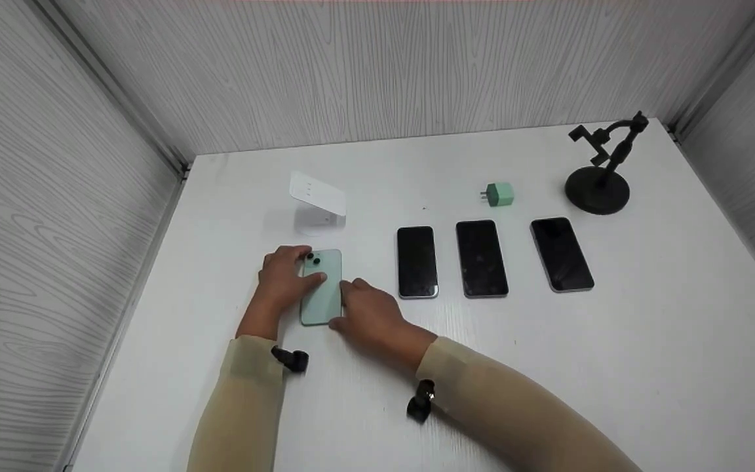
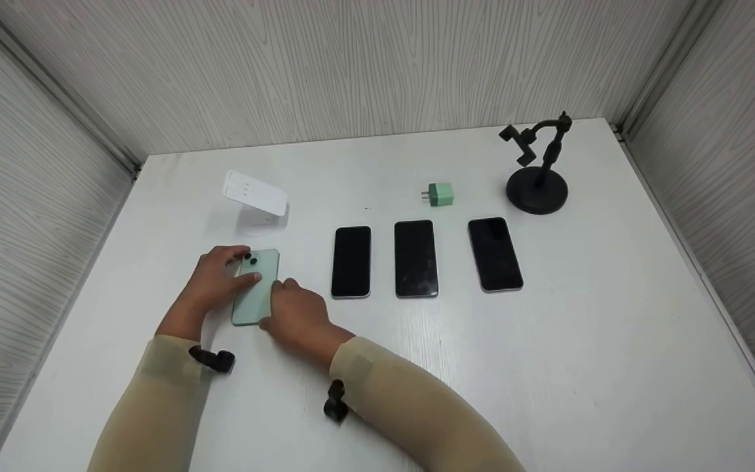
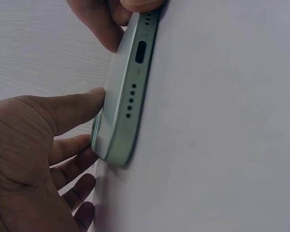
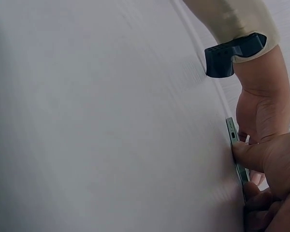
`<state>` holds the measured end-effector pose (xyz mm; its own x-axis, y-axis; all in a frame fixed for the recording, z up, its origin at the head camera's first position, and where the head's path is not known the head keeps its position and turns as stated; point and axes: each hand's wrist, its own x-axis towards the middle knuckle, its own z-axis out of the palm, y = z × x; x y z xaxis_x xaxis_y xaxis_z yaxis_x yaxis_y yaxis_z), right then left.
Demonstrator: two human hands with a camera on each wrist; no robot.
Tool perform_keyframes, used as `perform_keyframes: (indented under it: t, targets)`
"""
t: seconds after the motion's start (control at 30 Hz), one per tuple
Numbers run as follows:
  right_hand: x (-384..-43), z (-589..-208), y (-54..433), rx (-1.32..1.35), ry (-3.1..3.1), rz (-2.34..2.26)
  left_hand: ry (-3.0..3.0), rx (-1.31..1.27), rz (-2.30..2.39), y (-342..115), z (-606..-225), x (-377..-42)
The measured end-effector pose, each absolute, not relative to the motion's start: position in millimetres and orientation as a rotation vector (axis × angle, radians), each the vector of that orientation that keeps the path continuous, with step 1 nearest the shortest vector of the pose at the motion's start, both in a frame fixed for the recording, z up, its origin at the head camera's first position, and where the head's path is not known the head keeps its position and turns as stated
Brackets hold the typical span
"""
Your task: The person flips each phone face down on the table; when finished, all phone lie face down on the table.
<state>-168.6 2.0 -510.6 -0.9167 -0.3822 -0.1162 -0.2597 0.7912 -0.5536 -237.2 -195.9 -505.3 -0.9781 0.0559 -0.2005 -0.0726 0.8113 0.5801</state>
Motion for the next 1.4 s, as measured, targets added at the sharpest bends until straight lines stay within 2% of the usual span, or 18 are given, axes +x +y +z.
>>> perform_keyframes:
  t: [0.3, 0.57, 1.0, 1.4]
  targets:
    - [-170.7, -509.4, 16.8, -0.516, 2.670, -1.010, 2.782, -0.026, 0.951, -193.2, -512.8, -236.4]
    - [-160.1, -492.6, 53.0, -0.481, 2.601, -1.192, 2.773, -0.050, 0.960, -193.1, -508.7, -236.1]
    - [-162.6, -471.5, 128.6, -0.195, 2.807, -1.046, 2.764, -0.050, 0.984, -196.7, -508.1, -236.9]
    - [-174.1, -470.7, 138.3, -0.100, 2.845, -0.851, 2.755, -0.067, 0.987, -197.2, -507.6, -235.2]
